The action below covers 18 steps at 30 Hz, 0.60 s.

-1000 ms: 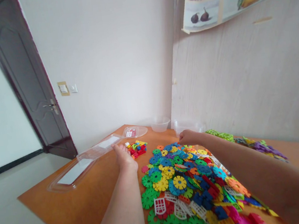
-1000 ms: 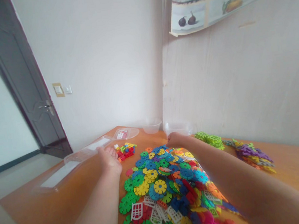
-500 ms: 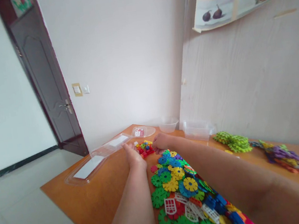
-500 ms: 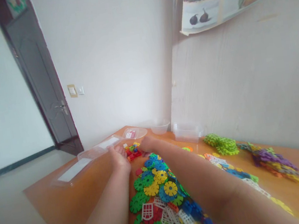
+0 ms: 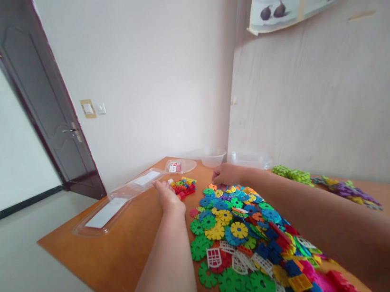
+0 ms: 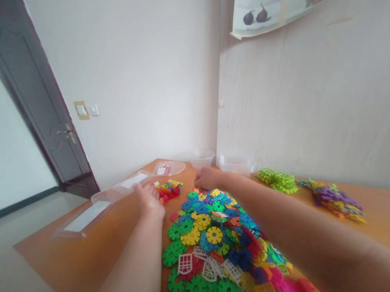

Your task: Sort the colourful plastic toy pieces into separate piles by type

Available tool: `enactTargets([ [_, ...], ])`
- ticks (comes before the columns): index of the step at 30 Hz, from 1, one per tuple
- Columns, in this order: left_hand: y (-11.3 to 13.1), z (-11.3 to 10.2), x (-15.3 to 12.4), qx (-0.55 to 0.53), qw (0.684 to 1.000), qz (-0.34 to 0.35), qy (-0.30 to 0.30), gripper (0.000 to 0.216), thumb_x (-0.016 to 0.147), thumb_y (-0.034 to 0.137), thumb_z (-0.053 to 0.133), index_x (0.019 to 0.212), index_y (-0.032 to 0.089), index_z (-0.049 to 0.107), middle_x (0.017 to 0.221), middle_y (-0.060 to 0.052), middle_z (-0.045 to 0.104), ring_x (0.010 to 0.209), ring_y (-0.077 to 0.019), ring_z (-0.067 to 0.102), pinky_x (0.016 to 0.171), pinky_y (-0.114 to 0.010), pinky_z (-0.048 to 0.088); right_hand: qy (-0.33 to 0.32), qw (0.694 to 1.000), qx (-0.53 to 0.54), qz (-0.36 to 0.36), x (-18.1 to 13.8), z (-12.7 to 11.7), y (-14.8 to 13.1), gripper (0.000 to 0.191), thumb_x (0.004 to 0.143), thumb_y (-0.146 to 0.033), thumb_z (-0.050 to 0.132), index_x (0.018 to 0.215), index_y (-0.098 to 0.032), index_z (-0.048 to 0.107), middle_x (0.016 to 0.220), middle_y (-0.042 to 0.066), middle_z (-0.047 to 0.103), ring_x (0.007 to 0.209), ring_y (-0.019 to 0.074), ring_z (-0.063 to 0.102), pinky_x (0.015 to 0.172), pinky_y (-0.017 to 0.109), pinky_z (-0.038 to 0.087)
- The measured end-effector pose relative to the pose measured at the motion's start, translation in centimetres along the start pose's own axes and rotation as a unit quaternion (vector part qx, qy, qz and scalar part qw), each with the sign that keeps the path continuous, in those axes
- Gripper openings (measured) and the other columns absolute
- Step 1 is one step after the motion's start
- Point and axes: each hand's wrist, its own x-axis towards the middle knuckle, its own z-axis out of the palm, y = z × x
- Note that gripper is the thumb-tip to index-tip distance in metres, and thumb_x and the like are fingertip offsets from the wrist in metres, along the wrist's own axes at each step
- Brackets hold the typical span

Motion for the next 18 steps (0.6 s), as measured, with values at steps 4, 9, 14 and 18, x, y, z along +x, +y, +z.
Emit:
enactTargets([
  [4, 0.1, 0.0, 0.0, -0.001, 1.000, 0.002, -0.001, 0.082, 0.090, 0.074, 0.016, 0.137, 0.017, 0.052, 0.152, -0.015, 0.043, 0.143, -0.0210, 0.036, 0.118, -0.036, 0.027, -0.091, 0.993, -0.068, -0.023, -2.5, -1.9, 2.3, 0.006, 0.069, -0.019, 0.070, 0.071, -0.015, 0.066, 0.056, -0.001, 0.062, 0.055, 0.0132, 0.059, 0.048, 0.021, 0.039],
  [9, 0.0, 0.0, 0.2, 0.000, 1.000, 0.008, -0.003, 0.085, 0.090, 0.074, 0.014, 0.138, 0.013, 0.051, 0.152, -0.017, 0.042, 0.143, -0.0204, 0.036, 0.118, -0.033, 0.025, -0.185, 0.957, -0.213, -0.066, -5.2, -2.5, 3.4, 0.030, 0.069, -0.033, 0.074, 0.096, -0.022, 0.071, 0.083, 0.001, 0.070, 0.075, 0.0179, 0.064, 0.057, 0.022, 0.042],
  [14, 0.0, 0.0, 0.4, 0.006, 1.000, 0.003, -0.007, 0.085, 0.090, 0.073, 0.015, 0.139, 0.013, 0.050, 0.153, -0.017, 0.041, 0.143, -0.0219, 0.037, 0.119, -0.036, 0.024, -0.171, 0.943, -0.261, -0.115, -6.8, -1.9, 3.2, 0.047, 0.068, -0.040, 0.074, 0.112, -0.023, 0.069, 0.106, 0.004, 0.069, 0.093, 0.0226, 0.064, 0.069, 0.025, 0.045],
  [18, -0.1, 0.0, 0.6, 0.012, 1.000, 0.005, -0.009, 0.084, 0.090, 0.074, 0.016, 0.138, 0.015, 0.051, 0.153, -0.016, 0.042, 0.143, -0.0217, 0.037, 0.118, -0.036, 0.024, -0.101, 0.954, -0.264, -0.095, -6.3, -2.0, 4.2, 0.031, 0.078, -0.031, 0.061, 0.106, -0.019, 0.070, 0.095, 0.004, 0.071, 0.081, 0.0200, 0.064, 0.063, 0.025, 0.043],
])
